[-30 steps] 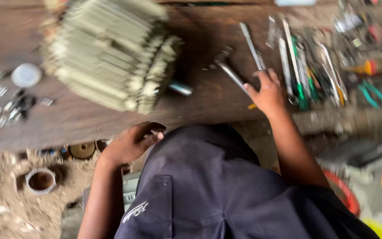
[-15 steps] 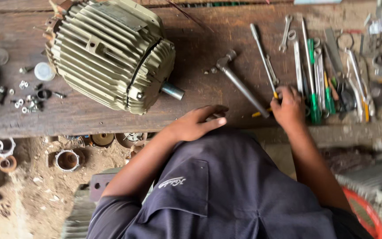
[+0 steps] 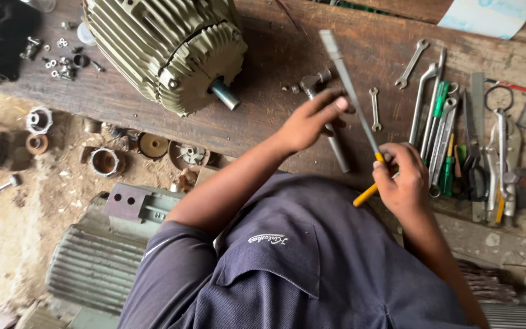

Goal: The person works on an electric motor housing on a cluttered wooden workbench. They tap the motor casing with a hammer, unscrew fasteners using a T-handle socket wrench and screwdriver, pull red winding wires from the housing, reposition the motor, and continue hammering and tightening bolts by hand and with a spanner.

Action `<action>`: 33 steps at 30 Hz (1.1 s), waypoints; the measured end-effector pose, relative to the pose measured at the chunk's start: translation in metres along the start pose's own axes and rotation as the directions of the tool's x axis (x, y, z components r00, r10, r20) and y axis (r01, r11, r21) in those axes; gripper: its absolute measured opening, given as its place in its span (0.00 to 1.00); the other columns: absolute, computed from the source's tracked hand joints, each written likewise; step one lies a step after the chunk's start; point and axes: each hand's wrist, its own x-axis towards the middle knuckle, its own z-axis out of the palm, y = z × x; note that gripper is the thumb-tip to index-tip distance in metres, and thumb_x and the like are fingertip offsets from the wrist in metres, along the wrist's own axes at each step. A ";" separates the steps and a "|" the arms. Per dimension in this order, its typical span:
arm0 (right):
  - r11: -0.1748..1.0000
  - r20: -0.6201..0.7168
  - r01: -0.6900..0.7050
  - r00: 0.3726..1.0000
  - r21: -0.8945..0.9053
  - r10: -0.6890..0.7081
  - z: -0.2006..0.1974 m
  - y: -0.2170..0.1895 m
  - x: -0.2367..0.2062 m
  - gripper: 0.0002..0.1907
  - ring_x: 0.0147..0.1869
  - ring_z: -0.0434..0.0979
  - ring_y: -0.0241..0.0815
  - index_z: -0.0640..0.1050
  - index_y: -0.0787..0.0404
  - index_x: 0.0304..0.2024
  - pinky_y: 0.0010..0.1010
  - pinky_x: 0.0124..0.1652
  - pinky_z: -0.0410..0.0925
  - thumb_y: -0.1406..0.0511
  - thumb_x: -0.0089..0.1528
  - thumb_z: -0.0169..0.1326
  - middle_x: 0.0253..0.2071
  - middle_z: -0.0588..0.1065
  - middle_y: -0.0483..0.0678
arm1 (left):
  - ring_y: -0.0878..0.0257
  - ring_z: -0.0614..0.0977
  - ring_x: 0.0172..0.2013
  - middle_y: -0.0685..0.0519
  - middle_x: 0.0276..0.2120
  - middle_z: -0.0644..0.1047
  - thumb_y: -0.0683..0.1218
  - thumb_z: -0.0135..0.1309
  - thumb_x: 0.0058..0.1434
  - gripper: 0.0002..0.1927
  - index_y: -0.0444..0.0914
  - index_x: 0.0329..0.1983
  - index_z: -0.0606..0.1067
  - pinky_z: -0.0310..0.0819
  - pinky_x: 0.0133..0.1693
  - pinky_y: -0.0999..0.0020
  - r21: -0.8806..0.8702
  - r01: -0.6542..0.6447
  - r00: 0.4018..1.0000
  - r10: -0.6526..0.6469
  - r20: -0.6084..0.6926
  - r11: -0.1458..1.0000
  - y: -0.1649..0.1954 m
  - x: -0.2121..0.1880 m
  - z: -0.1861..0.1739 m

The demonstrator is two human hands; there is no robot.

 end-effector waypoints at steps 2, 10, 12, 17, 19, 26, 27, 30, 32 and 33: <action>0.990 0.027 0.140 0.990 -0.012 -0.139 -0.003 -0.016 0.012 0.14 0.42 0.76 0.52 0.76 0.65 0.48 0.39 0.42 0.71 0.73 0.60 0.58 0.41 0.75 0.54 | 0.63 0.83 0.42 0.51 0.48 0.81 0.59 0.47 0.71 0.28 0.40 0.68 0.69 0.80 0.40 0.67 -0.069 -0.075 0.995 0.070 -0.068 0.995 0.006 -0.007 -0.011; 0.898 0.134 0.418 0.906 -0.139 -0.401 0.016 -0.062 0.063 0.14 0.41 0.76 0.49 0.79 0.64 0.49 0.40 0.43 0.65 0.68 0.61 0.63 0.42 0.78 0.48 | 0.64 0.81 0.31 0.48 0.38 0.83 0.54 0.43 0.75 0.18 0.37 0.56 0.72 0.77 0.35 0.69 -0.370 -0.116 0.966 0.018 -0.260 0.922 0.013 -0.014 -0.059; 0.879 0.138 0.439 0.897 -0.186 -0.419 0.023 -0.069 0.064 0.14 0.39 0.74 0.49 0.80 0.63 0.48 0.39 0.43 0.65 0.67 0.60 0.65 0.41 0.77 0.48 | 0.65 0.80 0.32 0.49 0.38 0.82 0.55 0.43 0.76 0.19 0.37 0.56 0.72 0.77 0.36 0.69 -0.345 -0.119 0.966 0.029 -0.256 0.931 0.011 -0.016 -0.068; 0.877 0.142 0.444 0.895 -0.182 -0.423 0.040 -0.076 0.062 0.13 0.42 0.76 0.44 0.80 0.63 0.49 0.38 0.44 0.63 0.68 0.63 0.63 0.44 0.77 0.47 | 0.64 0.80 0.32 0.49 0.37 0.82 0.55 0.43 0.76 0.19 0.37 0.56 0.72 0.77 0.36 0.69 -0.330 -0.134 0.968 0.052 -0.246 0.934 0.013 -0.020 -0.080; 0.876 0.135 0.442 0.896 -0.194 -0.423 0.046 -0.075 0.061 0.12 0.41 0.76 0.43 0.80 0.63 0.49 0.38 0.44 0.62 0.68 0.63 0.63 0.43 0.77 0.47 | 0.64 0.80 0.32 0.50 0.37 0.82 0.55 0.42 0.76 0.19 0.36 0.56 0.72 0.77 0.37 0.68 -0.321 -0.128 0.969 0.050 -0.241 0.939 0.015 -0.022 -0.083; 0.840 0.123 0.473 0.881 -0.265 -0.457 0.057 -0.071 0.056 0.11 0.39 0.76 0.42 0.81 0.62 0.49 0.37 0.44 0.61 0.68 0.64 0.63 0.43 0.76 0.46 | 0.64 0.81 0.33 0.50 0.38 0.82 0.55 0.42 0.76 0.19 0.36 0.56 0.71 0.78 0.37 0.67 -0.318 -0.125 0.974 0.055 -0.220 0.940 0.018 -0.027 -0.088; 0.828 0.119 0.482 0.875 -0.286 -0.469 0.058 -0.071 0.055 0.11 0.39 0.76 0.42 0.81 0.62 0.50 0.38 0.45 0.61 0.68 0.65 0.63 0.43 0.76 0.46 | 0.64 0.81 0.33 0.50 0.38 0.81 0.55 0.41 0.76 0.19 0.36 0.57 0.71 0.78 0.36 0.67 -0.314 -0.128 0.974 0.060 -0.217 0.941 0.018 -0.026 -0.088; 0.807 0.130 0.490 0.870 -0.330 -0.475 0.058 -0.072 0.054 0.12 0.39 0.77 0.41 0.81 0.62 0.50 0.38 0.46 0.61 0.67 0.65 0.63 0.44 0.76 0.46 | 0.64 0.81 0.33 0.50 0.38 0.81 0.55 0.41 0.76 0.19 0.36 0.58 0.71 0.78 0.37 0.68 -0.308 -0.122 0.976 0.058 -0.209 0.944 0.017 -0.025 -0.089; 0.791 0.131 0.501 0.863 -0.351 -0.488 0.057 -0.072 0.053 0.12 0.40 0.77 0.42 0.81 0.62 0.50 0.39 0.45 0.61 0.67 0.65 0.63 0.45 0.76 0.46 | 0.65 0.80 0.32 0.50 0.37 0.81 0.54 0.41 0.76 0.20 0.36 0.58 0.72 0.78 0.38 0.68 -0.309 -0.122 0.977 0.058 -0.207 0.943 0.017 -0.024 -0.089; 0.783 0.131 0.507 0.859 -0.361 -0.496 0.057 -0.073 0.053 0.12 0.40 0.77 0.42 0.81 0.62 0.50 0.39 0.45 0.60 0.67 0.64 0.63 0.45 0.76 0.46 | 0.65 0.80 0.32 0.50 0.37 0.81 0.54 0.41 0.76 0.20 0.36 0.58 0.72 0.78 0.38 0.68 -0.308 -0.122 0.977 0.059 -0.206 0.943 0.017 -0.023 -0.089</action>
